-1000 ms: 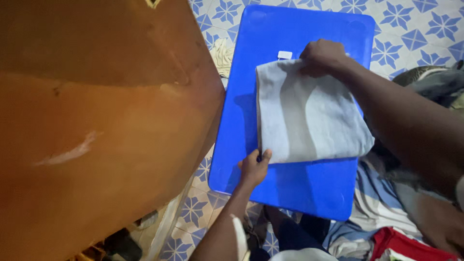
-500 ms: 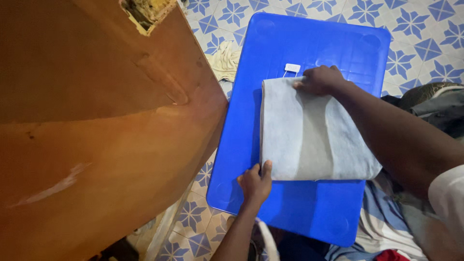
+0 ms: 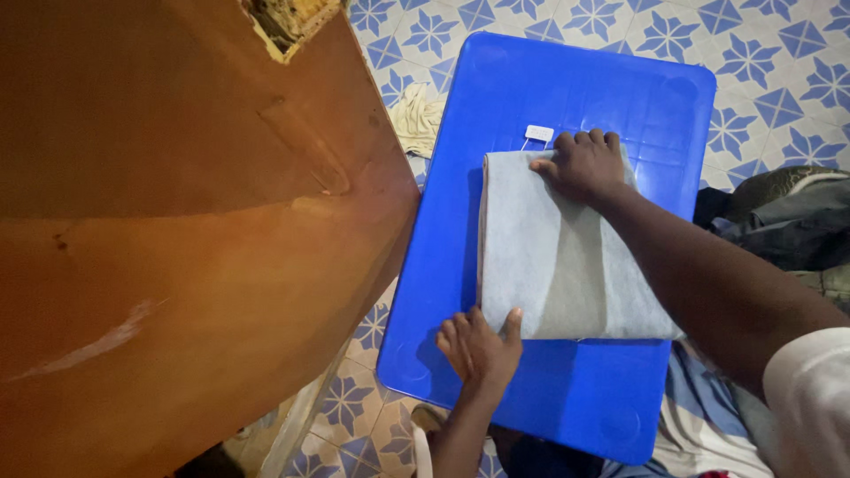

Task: The person picks up a pair of denim jeans from a storage area, lays them flat onto a blue plastic surface, and systematically folds them repeatedly into a compact neat stack before placing the folded jeans back into the wardrobe shelf.

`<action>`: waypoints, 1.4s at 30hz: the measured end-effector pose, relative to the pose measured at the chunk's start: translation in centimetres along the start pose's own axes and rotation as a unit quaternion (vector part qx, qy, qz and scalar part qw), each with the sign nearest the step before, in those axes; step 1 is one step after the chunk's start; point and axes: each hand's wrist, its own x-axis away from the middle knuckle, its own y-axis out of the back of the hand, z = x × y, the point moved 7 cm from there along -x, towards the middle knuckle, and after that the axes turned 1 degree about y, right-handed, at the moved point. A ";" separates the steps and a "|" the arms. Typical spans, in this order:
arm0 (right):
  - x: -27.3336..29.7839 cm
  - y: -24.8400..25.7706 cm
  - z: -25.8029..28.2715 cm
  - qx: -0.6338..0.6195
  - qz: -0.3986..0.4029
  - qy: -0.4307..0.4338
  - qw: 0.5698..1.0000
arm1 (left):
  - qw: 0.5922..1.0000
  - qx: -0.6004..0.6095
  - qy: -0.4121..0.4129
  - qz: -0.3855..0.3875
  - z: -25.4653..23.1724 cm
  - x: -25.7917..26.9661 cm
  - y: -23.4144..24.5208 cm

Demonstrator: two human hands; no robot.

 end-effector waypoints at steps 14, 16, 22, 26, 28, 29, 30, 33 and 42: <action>7.5 -2.1 11.0 -0.121 -0.091 0.117 0.982 | 0.998 0.042 -0.017 -0.052 2.5 0.1 -1.9; 7.5 -2.2 11.0 -0.114 -0.072 0.097 0.986 | 0.996 0.065 0.030 -0.049 3.2 0.1 -1.6; 7.9 -2.5 11.3 -0.106 -0.054 0.081 0.990 | 0.991 0.094 0.059 -0.070 3.4 0.1 -1.5; 11.1 -3.6 11.5 -0.130 -0.074 0.095 0.984 | 0.988 0.107 0.039 -0.100 3.2 0.2 -1.0; 14.5 -4.3 11.9 -0.128 -0.099 0.104 0.981 | 0.990 0.113 0.071 -0.050 3.4 0.0 -1.1; 16.5 -4.7 12.1 -0.125 -0.114 0.107 0.980 | 0.989 0.116 0.086 -0.025 3.5 0.0 -1.2; 18.1 -4.9 12.4 -0.121 -0.131 0.112 0.978 | 0.988 0.127 0.066 -0.059 3.1 -0.1 -0.4; 22.5 -5.9 12.4 -0.107 -0.136 0.118 0.978 | 0.974 0.162 -0.030 -0.154 1.0 -0.5 1.2; 25.5 -6.9 6.1 -0.043 -0.123 0.070 0.989 | 0.923 -0.065 -0.378 0.002 -9.0 -7.0 -5.4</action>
